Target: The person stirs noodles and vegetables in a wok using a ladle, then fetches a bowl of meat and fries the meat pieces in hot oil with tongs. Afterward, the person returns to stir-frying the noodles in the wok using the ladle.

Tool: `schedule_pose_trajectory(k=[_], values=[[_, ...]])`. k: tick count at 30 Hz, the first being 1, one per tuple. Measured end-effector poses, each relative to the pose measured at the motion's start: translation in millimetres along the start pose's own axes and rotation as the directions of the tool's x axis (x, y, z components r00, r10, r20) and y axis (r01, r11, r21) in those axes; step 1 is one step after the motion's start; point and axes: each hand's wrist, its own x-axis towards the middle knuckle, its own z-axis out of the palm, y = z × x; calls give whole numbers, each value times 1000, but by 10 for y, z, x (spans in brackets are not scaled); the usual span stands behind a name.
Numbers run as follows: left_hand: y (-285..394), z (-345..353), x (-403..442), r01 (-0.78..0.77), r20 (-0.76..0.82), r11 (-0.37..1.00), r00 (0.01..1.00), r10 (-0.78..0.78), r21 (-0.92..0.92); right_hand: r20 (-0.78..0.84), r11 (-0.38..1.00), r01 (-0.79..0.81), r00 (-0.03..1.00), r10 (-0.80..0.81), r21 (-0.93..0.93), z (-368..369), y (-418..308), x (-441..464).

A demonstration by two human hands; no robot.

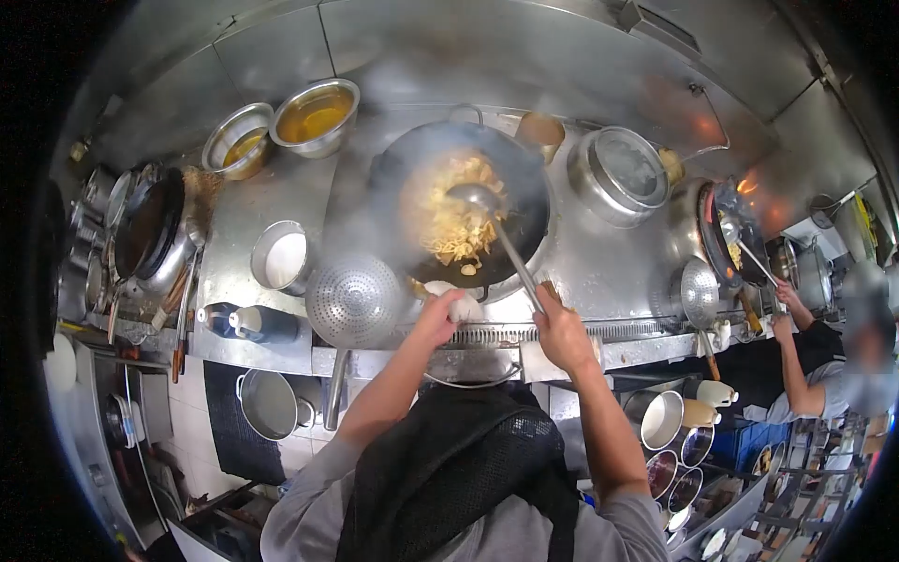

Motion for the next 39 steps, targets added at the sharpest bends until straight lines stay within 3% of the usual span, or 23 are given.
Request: schedule_pose_trajectory(k=[2,4,6,8,10,11,12,14,16,18,20,21,22,24,26,28,30,31,34,35,36,38,39], values=[[-56,-59,139,4,-49,999,999,-2,50,114,998,-27,993,32,-51,100,-25,-41],[-112,43,103,8,-100,996,995,0,87,99,980,144,986,-131,-139,286,4,-91],[-173,97,-37,-164,-175,986,970,168,39,260,948,61,965,24,-314,-131,8,-350],[-233,27,-100,-196,-132,979,970,203,65,337,883,-15,921,195,-470,-744,-192,-472],[-216,283,-403,-249,-182,968,951,250,31,284,882,14,949,137,-471,-679,91,-285],[-92,432,-535,-114,-224,993,967,118,28,247,884,29,964,98,-467,-559,268,-273],[-273,149,-242,-99,-247,992,962,117,82,258,886,26,960,107,-464,-369,364,-293],[-400,-33,-122,-218,-103,970,968,229,106,226,913,59,973,37,-404,-62,395,-205],[-392,211,-643,-209,-223,978,952,209,24,208,912,94,978,-9,-399,-381,485,-406],[-448,238,-726,-222,-214,970,947,238,98,311,868,86,947,82,-489,-908,517,-531],[-804,-151,-513,-333,-221,915,898,382,227,288,875,78,955,72,-478,-742,681,-359],[-749,-281,-386,-170,-215,971,955,205,170,240,886,120,971,-9,-449,-491,686,-182],[-679,-317,-250,-190,-126,957,967,221,219,190,890,162,978,-87,-426,-311,642,-151],[-483,-59,-608,-142,-130,970,977,169,196,234,909,141,971,-50,-392,-397,502,-255],[-458,383,-1101,-280,-238,952,923,303,127,338,863,158,941,17,-480,-834,375,-529],[-424,337,-916,-342,-187,922,909,373,179,364,855,176,931,16,-488,-891,396,-485],[-375,-1,-502,-7,-109,970,994,34,241,278,875,190,958,-67,-445,-515,332,-318],[-412,61,-685,-3,-115,972,993,31,234,262,896,223,957,-126,-385,-321,376,-258],[-406,495,-1147,-345,-241,931,899,365,120,323,874,206,944,-60,-440,-851,419,-594],[-624,353,-878,-592,-253,780,738,625,201,308,888,96,950,54,-450,-1069,390,-559],[-628,223,-845,-565,-271,798,751,603,210,329,892,81,941,79,-445,-864,419,-570],[-364,50,-579,-157,-147,936,966,211,315,286,867,166,958,-28,-470,-370,471,-348],[-373,-27,-615,-195,-37,969,979,203,154,285,903,152,958,-34,-401,-392,423,-424]])
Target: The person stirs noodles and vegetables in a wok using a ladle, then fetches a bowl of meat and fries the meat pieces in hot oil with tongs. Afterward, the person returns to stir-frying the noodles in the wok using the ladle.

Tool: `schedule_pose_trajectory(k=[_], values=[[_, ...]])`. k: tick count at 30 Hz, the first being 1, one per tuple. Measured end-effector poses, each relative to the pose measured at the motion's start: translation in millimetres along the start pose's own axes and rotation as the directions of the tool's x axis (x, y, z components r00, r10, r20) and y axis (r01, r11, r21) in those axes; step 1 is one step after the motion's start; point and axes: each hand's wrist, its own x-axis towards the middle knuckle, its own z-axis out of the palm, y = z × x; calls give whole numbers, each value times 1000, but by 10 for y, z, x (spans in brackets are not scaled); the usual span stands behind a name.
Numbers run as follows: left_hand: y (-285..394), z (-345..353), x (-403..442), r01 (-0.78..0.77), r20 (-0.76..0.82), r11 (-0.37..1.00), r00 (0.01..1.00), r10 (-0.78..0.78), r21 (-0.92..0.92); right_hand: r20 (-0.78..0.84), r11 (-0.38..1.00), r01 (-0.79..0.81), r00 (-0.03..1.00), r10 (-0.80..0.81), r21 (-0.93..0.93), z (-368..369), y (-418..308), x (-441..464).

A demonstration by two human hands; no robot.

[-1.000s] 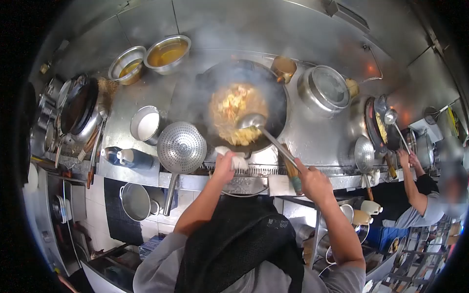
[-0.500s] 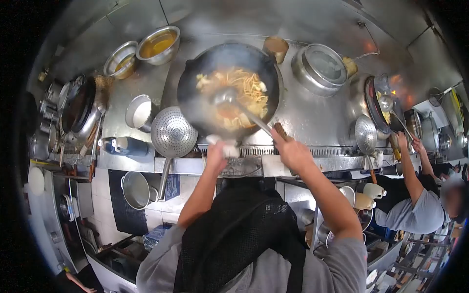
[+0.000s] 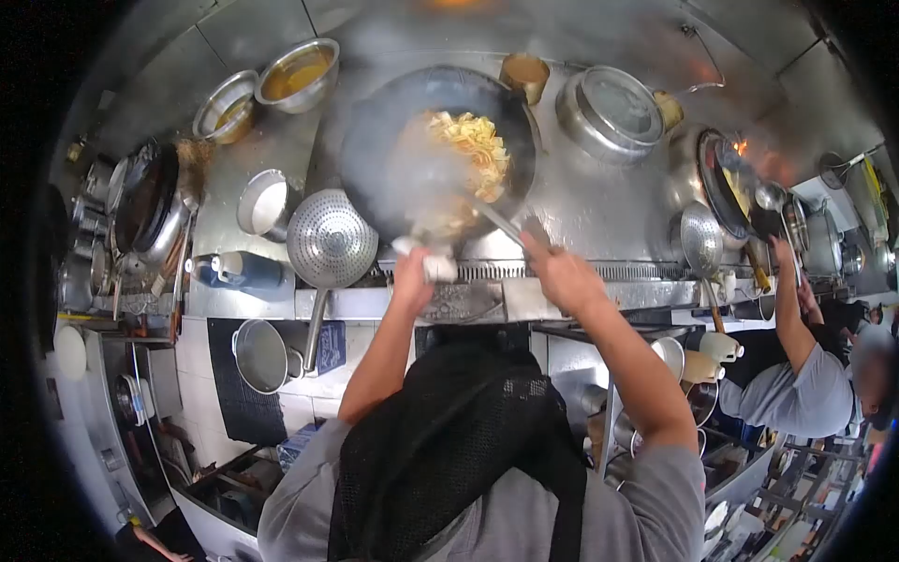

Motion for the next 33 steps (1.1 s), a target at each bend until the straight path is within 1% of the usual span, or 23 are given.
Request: schedule_pose_trajectory(k=[1,3,4,5,6,8,9,11,12,13,16,17,19,20,21,23,24,25,27,28,29,31,33], values=[[-22,-64,-216,68,-70,998,995,-68,2,-20,1000,6,1000,-6,-5,-136,39,-131],[25,183,-568,-181,-82,983,980,183,31,48,997,-36,998,39,-66,-519,192,-424],[42,186,-541,-190,-14,979,981,192,78,86,991,-108,990,115,-83,-655,128,-373],[-123,15,-294,-20,-190,998,981,30,56,111,990,-118,986,126,-75,-490,76,-241],[-159,-111,-214,14,-209,998,978,-2,59,28,994,-91,995,93,-60,-173,52,-35],[-27,-164,66,92,-27,992,996,-90,83,-62,999,-26,998,24,-27,182,105,16],[-44,-139,-147,77,-110,997,991,-75,10,-84,999,-21,996,18,-34,54,147,-141],[82,221,-616,-186,-160,982,969,191,41,-9,998,-48,999,47,-40,-415,172,-509],[87,180,-588,-213,-58,971,974,220,110,91,991,-112,989,119,-78,-623,110,-480],[76,107,-450,-197,-65,974,977,205,113,105,990,-117,987,125,-73,-503,65,-334],[154,-102,-30,232,-80,960,972,-222,159,-101,997,-27,995,20,-73,115,-32,100],[143,-64,-159,216,-75,964,975,-207,157,-113,997,-19,993,10,-80,58,41,-6],[194,190,-773,-174,-72,983,981,178,61,-28,995,-15,1000,12,-103,-330,104,-444],[137,150,-759,-192,-95,978,975,200,84,31,995,-55,998,57,-85,-452,161,-453],[-15,-111,-509,-29,-104,998,994,36,62,61,996,-52,997,57,-78,-359,94,-373],[73,-161,-82,147,-86,974,987,-133,173,-130,998,-1,992,-7,-63,-55,-103,-21],[-117,-426,220,122,48,954,989,-140,275,-107,999,24,994,-26,-24,138,-103,67],[-106,-361,54,111,51,957,990,-129,267,-112,999,32,993,-36,-35,-61,-169,-40],[-43,-187,-528,18,-101,1000,995,-19,-14,10,994,1,1000,0,-105,-492,-271,-435],[121,101,-752,-176,-100,983,978,181,56,30,998,7,1000,-5,-65,-531,-49,-533],[56,18,-649,-138,-112,990,984,142,43,26,997,8,1000,-6,-73,-525,-52,-428],[68,-146,-191,147,-90,988,986,-142,48,-83,999,4,997,-7,-31,-283,-155,-227],[-12,-256,-115,96,16,994,995,-97,45,-40,999,-23,999,21,-34,-95,-177,-175]])
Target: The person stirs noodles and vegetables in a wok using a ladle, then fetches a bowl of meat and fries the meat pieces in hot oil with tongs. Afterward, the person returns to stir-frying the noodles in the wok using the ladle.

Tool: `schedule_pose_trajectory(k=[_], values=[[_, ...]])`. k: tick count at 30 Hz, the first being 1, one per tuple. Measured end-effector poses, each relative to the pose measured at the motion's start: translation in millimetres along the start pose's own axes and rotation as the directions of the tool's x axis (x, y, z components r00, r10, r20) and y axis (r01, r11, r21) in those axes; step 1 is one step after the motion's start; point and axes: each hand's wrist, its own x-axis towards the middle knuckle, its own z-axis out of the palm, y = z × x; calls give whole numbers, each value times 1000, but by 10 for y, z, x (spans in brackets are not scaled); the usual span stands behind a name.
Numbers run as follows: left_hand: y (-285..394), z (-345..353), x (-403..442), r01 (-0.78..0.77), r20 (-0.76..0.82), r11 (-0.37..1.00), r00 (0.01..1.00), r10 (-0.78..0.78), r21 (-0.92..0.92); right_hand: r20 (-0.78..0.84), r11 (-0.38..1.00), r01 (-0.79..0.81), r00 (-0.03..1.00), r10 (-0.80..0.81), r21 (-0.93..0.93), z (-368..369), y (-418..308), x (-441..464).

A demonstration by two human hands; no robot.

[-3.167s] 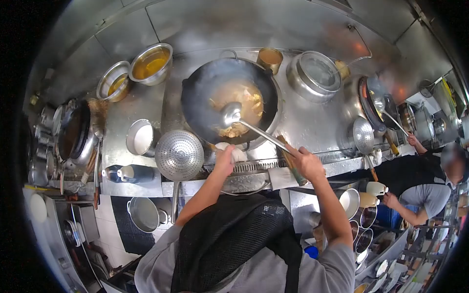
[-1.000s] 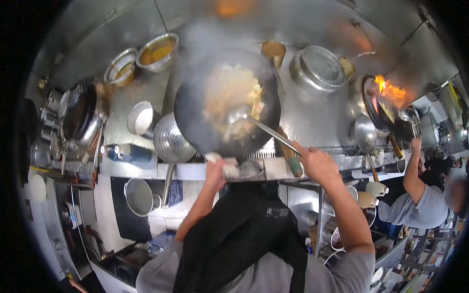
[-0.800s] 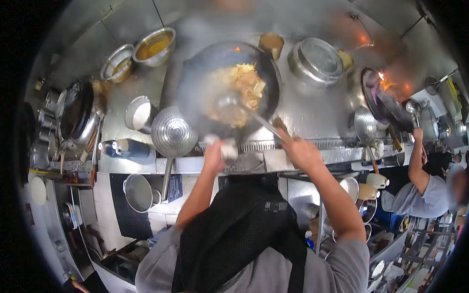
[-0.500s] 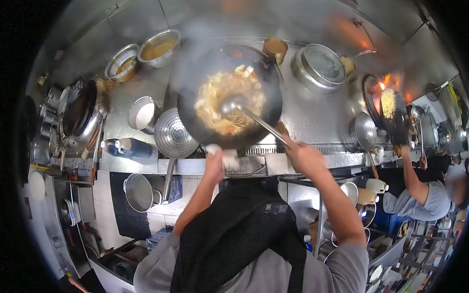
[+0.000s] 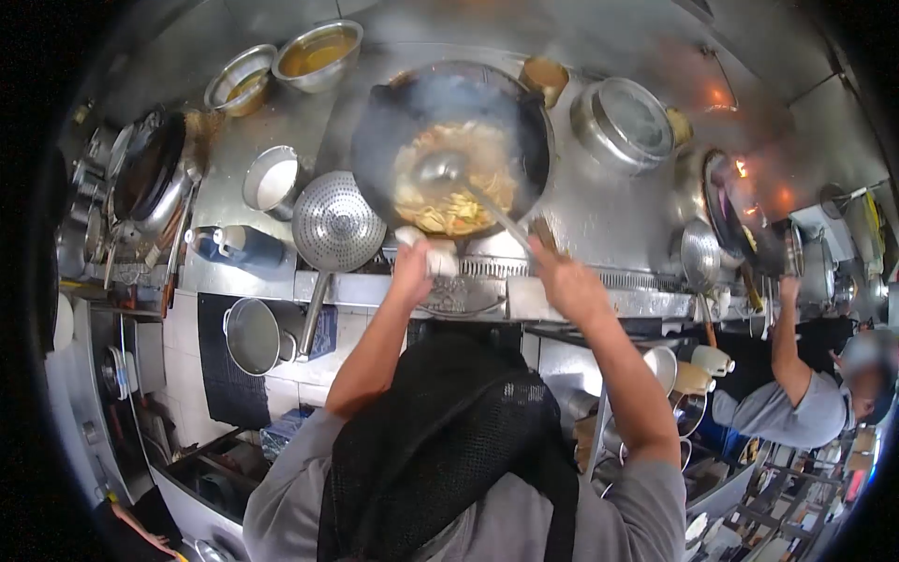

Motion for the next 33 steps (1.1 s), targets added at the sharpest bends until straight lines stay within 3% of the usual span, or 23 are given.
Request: schedule_pose_trajectory(k=[3,4,6,9,10,11,13,14,15,16,18,19,20,22,24,25,26,27,28,32,33], values=[[-120,182,-458,-264,-130,965,956,262,-1,-6,997,65,998,-65,44,-259,202,-381],[-104,178,-408,-257,-124,966,959,255,5,-6,997,56,998,-56,50,-193,235,-307],[-126,124,-277,-48,-166,999,985,44,-18,-48,993,0,999,6,115,-15,299,-188],[25,190,-31,-116,-99,993,988,115,-8,-179,963,41,984,7,267,207,191,-108],[78,236,-66,-113,-62,993,992,111,-22,-230,931,65,973,21,360,279,157,-161],[121,280,-119,-39,-125,999,991,39,-2,-233,929,70,972,18,363,272,188,-269],[157,468,-423,-61,-190,998,980,66,32,-126,873,74,992,-15,483,-282,91,-526],[127,481,-569,-67,-254,996,964,81,63,55,875,-53,998,31,481,-606,121,-668],[44,394,-607,-57,-150,998,987,55,-9,236,870,-181,969,76,459,-925,166,-829],[74,416,-549,-53,-146,999,988,53,5,289,840,-175,957,23,514,-1169,165,-932],[94,466,-420,-90,-188,995,979,79,-47,437,868,-221,900,6,445,-1292,209,-935],[299,633,-454,-107,-141,994,984,107,8,249,881,-7,960,-126,473,-1042,333,-901],[396,643,-387,-35,-90,999,995,33,-23,401,880,-225,915,43,419,-1047,178,-755],[465,620,-286,-52,-115,998,992,50,-18,100,893,14,993,-66,451,-451,297,-532],[161,452,-278,-68,-174,997,983,62,-27,-41,908,37,999,-22,417,151,303,-334],[-54,305,-237,-91,-217,995,973,82,-34,-37,906,34,999,-20,421,465,293,-267],[-333,27,-190,-120,-121,992,985,124,41,-138,930,43,990,8,366,756,280,-226],[-516,-156,-215,-68,-146,993,986,81,93,-238,951,45,971,31,307,935,262,-226],[-574,-198,-302,-15,-173,990,984,40,144,-238,950,40,971,36,309,1020,227,-264],[-292,124,-506,-66,-81,991,994,76,114,-248,951,52,969,26,306,954,155,-411],[-121,265,-400,-33,-120,999,992,34,11,-189,924,42,981,33,380,787,118,-481]])
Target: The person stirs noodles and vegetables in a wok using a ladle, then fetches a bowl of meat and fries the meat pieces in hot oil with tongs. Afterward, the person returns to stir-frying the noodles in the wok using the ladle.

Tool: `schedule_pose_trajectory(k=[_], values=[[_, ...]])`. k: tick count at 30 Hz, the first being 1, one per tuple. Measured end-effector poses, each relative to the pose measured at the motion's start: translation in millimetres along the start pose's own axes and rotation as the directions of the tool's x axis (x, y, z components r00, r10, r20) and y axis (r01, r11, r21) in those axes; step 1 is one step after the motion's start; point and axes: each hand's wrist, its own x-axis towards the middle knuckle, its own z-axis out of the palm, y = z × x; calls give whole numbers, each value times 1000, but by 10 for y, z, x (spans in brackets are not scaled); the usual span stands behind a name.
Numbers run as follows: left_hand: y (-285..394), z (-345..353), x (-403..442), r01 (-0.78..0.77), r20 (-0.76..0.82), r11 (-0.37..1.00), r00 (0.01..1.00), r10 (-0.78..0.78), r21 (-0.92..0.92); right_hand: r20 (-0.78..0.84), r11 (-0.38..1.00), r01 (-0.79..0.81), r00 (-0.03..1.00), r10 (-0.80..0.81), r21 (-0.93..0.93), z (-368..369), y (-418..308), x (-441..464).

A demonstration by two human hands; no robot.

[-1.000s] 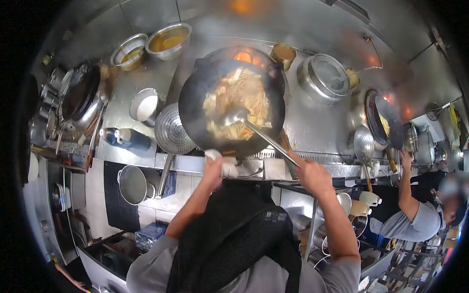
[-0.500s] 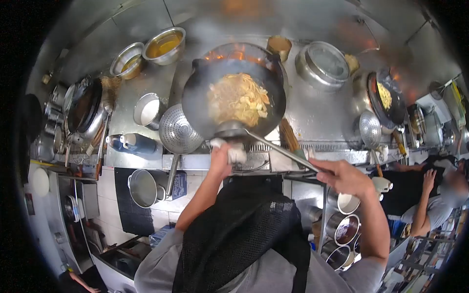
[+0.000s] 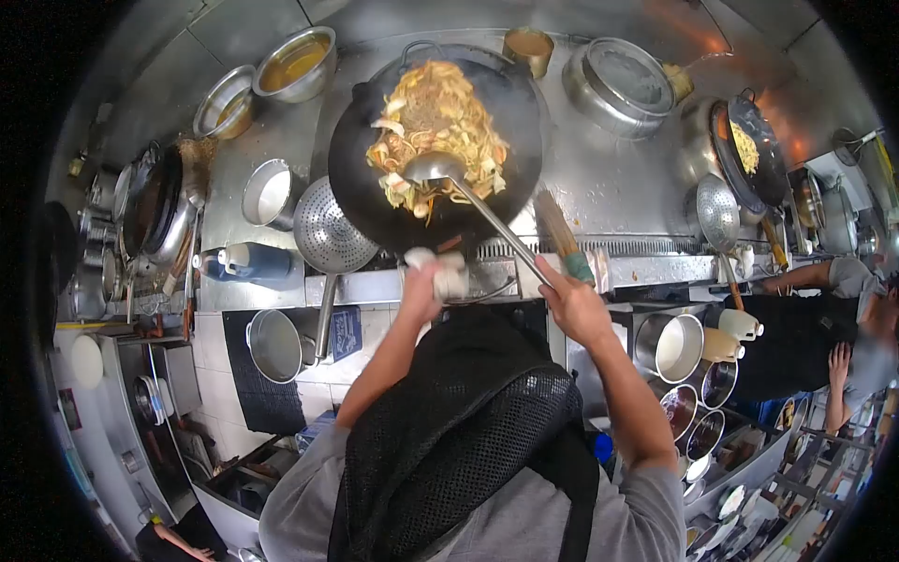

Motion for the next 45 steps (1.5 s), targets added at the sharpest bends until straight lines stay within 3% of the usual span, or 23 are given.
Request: schedule_pose_trajectory(k=[1,4,7,9,11,13,14,15,17,18,19,21,23,24,29,31,33,35,37,39,41,43,45], values=[[116,93,71,50,-42,994,998,-55,-100,64,996,-36,997,31,77,-115,-110,-86],[419,252,559,5,-112,1000,994,-7,-12,41,987,24,999,-31,156,-389,-371,-121],[362,126,995,9,62,998,998,-5,-56,67,992,2,998,-10,123,-656,-557,-157],[325,130,1121,24,-91,1000,996,-23,18,5,968,-85,996,86,235,-784,-673,-199],[361,222,1114,-18,-59,1000,998,17,-4,-21,967,-106,993,114,231,-712,-504,-289],[372,263,1142,-57,-30,998,998,56,-34,-31,948,-242,967,253,205,-503,-205,-377],[361,213,1209,-19,-28,1000,999,19,1,54,908,-370,929,366,196,-457,-100,-370],[345,161,1255,18,-30,999,999,-17,38,48,911,-365,931,362,194,-356,-42,-338],[326,143,1226,-26,-5,1000,1000,26,-15,-44,965,-136,988,149,223,-216,12,-193],[379,135,1221,35,4,999,999,-35,13,-97,978,-66,991,87,200,-181,-94,-72],[422,147,1240,98,12,994,995,-99,41,-106,978,-59,991,82,202,-143,-164,100],[467,201,1327,95,46,995,994,-94,-11,-1,976,-218,976,218,16,-79,-248,548],[366,146,1354,123,88,986,990,-113,-115,32,974,-208,977,211,-86,199,-380,1021],[205,42,1477,37,58,995,998,-32,-95,66,965,-183,978,198,-186,299,-418,1125],[414,86,585,-82,-4,993,997,82,-80,298,972,-41,948,111,-232,-742,-280,530],[331,83,426,-107,-2,993,994,107,-43,240,953,2,968,74,-303,-774,-172,643],[284,135,609,10,-178,1000,984,-8,10,190,931,14,980,60,-364,-555,-160,674],[125,-90,697,42,-114,997,993,-33,71,159,914,20,986,49,-405,-147,-364,769],[100,-166,506,-12,-74,998,997,16,62,209,920,-12,973,101,-391,-541,-530,604],[174,-47,121,-237,-4,971,971,237,-19,293,893,17,947,130,-450,-1049,-542,444],[106,-87,265,-76,-129,997,989,77,8,315,891,-4,935,164,-453,-963,-518,490],[8,-214,79,-38,-132,999,991,37,-1,175,902,83,985,-9,-424,-413,-460,687],[87,-229,-65,-7,-99,1000,995,6,-16,227,923,72,974,18,-379,-414,-469,597]])
